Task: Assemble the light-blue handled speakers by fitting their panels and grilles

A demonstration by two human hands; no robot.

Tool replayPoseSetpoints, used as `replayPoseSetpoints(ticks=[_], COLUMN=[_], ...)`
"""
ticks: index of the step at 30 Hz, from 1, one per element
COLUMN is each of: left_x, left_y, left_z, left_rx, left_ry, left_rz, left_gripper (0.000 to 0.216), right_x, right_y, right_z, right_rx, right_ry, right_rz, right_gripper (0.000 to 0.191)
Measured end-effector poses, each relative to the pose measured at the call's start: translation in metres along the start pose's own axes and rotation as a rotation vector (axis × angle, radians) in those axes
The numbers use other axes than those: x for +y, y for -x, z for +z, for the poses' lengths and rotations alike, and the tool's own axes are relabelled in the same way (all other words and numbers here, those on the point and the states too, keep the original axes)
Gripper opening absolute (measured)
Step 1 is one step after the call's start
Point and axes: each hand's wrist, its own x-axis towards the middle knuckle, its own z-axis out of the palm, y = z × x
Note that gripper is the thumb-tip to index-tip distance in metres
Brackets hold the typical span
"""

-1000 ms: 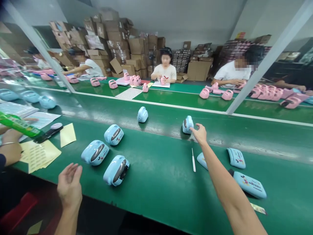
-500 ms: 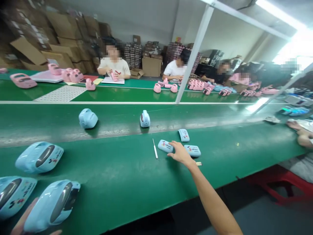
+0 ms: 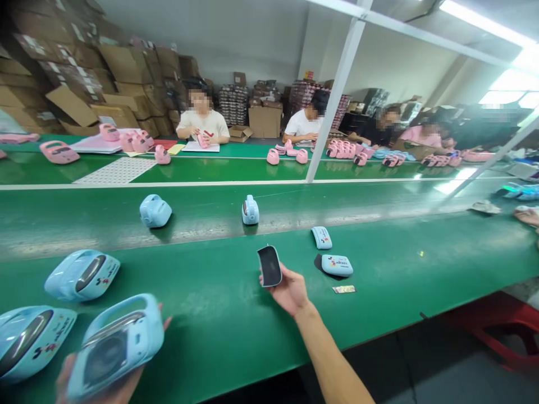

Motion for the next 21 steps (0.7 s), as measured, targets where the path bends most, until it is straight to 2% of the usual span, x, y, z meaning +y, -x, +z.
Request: replayPoseSetpoints(ticks=[2, 5, 8, 11, 13, 15, 18, 21], left_x=[-0.008, -0.019, -0.025, -0.026, -0.025, -0.026, -0.029, -0.032], left_y=[0.001, -0.001, -0.006, -0.013, -0.014, -0.010, 0.000, 0.007], left_z=[0.031, 0.058, 0.058, 0.057, 0.064, 0.077, 0.095, 0.102], left_rx=[0.032, -0.049, -0.116, -0.005, 0.120, 0.177, 0.144, 0.092], left_ry=[0.147, 0.261, 0.249, 0.197, 0.144, 0.072, -0.021, -0.056], left_rz=[-0.130, -0.181, -0.205, -0.212, -0.214, -0.213, -0.183, -0.148], left_gripper=[0.085, 0.090, 0.084, 0.070, 0.062, 0.059, 0.064, 0.079], right_x=[0.019, 0.039, 0.048, 0.054, 0.059, 0.062, 0.067, 0.072], right_y=[0.007, 0.013, 0.015, 0.017, 0.018, 0.020, 0.027, 0.036], right_z=[0.021, 0.045, 0.059, 0.070, 0.078, 0.086, 0.098, 0.108], right_rx=[-0.056, -0.092, -0.106, -0.097, -0.098, -0.115, -0.133, -0.158], right_ry=[-0.133, -0.205, -0.207, -0.140, -0.020, 0.174, 0.537, 0.826], right_rz=[0.117, 0.191, 0.171, 0.103, 0.046, -0.035, -0.206, -0.366], right_gripper=[0.041, 0.043, 0.041, 0.046, 0.052, 0.054, 0.055, 0.056])
